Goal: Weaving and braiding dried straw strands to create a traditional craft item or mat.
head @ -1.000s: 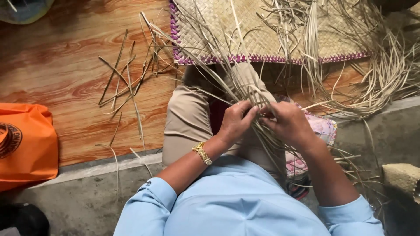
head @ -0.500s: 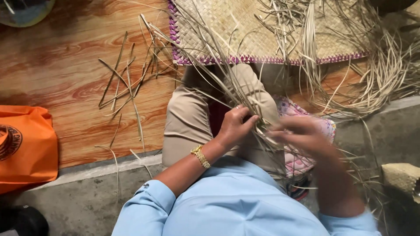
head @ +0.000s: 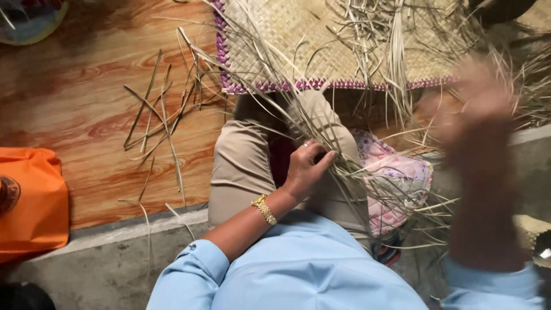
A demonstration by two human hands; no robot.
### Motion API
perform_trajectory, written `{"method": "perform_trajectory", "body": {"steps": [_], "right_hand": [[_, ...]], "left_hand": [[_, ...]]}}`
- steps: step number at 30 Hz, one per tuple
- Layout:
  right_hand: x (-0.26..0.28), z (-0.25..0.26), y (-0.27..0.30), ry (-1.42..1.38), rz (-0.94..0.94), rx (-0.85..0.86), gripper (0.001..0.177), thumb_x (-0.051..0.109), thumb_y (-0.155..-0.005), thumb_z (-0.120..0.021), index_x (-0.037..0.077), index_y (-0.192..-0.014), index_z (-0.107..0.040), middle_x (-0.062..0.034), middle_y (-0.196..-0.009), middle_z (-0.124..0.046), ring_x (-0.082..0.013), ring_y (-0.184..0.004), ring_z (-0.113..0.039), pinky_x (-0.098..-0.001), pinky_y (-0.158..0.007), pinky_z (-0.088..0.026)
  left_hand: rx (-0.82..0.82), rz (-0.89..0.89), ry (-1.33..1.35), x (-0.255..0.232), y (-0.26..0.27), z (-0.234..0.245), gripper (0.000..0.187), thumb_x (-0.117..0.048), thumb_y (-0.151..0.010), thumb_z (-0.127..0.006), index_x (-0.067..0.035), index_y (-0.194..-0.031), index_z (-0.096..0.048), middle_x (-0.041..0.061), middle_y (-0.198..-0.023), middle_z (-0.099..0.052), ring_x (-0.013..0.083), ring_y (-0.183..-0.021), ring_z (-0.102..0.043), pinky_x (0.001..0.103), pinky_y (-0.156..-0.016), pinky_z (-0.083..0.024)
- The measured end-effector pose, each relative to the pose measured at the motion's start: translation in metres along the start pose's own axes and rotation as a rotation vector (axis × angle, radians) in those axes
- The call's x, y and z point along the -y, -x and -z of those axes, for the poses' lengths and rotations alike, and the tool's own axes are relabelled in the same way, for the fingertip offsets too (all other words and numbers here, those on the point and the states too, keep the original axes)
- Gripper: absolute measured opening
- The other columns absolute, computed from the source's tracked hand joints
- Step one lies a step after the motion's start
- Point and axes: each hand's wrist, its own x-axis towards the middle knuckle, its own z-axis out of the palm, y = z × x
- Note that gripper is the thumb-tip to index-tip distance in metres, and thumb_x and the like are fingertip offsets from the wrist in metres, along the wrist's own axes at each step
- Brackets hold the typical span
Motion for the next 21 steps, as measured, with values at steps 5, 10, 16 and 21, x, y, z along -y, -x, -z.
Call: {"method": "perform_trajectory", "body": {"steps": [5,10,16,21], "right_hand": [[0.038,-0.117,0.096,-0.035,-0.030,0.422,0.031,0.054,-0.080,-0.072,0.028,-0.097,-0.068,0.0055,-0.088,-0.066,-0.0164,-0.085,-0.062,-0.0334,-0.082,-0.049],[0.100,-0.102,0.094,0.116,-0.026,0.579,0.046,0.054,-0.076,-0.074,0.016,-0.090,-0.053,-0.0031,-0.076,-0.061,-0.0270,-0.074,-0.066,-0.0434,-0.079,-0.051],[0.108,-0.116,0.111,-0.082,-0.475,0.779,0.079,0.030,-0.070,-0.085,0.012,-0.130,-0.037,-0.0123,-0.111,-0.050,-0.0442,-0.090,-0.068,-0.0569,-0.076,-0.060],[0.111,-0.153,0.153,0.287,-0.130,0.444,0.025,0.025,-0.069,-0.065,0.020,-0.089,-0.050,-0.0001,-0.075,-0.053,-0.0246,-0.069,-0.063,-0.0397,-0.061,-0.052]], "left_hand": [[-0.056,0.054,0.009,0.020,0.004,-0.007,0.021,-0.022,-0.088,-0.079,-0.004,-0.082,-0.069,0.013,-0.079,-0.069,0.0327,-0.078,-0.070,0.038,-0.069,-0.056],[0.023,0.182,-0.020,0.008,0.007,-0.009,0.032,-0.031,-0.082,-0.084,-0.005,-0.074,-0.067,0.012,-0.078,-0.066,0.0313,-0.075,-0.069,0.038,-0.068,-0.055],[0.123,0.521,-0.033,0.067,-0.002,-0.016,0.038,-0.043,-0.081,-0.077,-0.006,-0.072,-0.072,0.014,-0.075,-0.071,0.0343,-0.078,-0.072,0.043,-0.068,-0.054],[-0.379,0.527,0.310,0.141,-0.093,0.029,0.013,-0.019,-0.092,-0.064,-0.006,-0.089,-0.062,0.011,-0.075,-0.061,0.0230,-0.070,-0.061,0.043,-0.066,-0.052]]}}
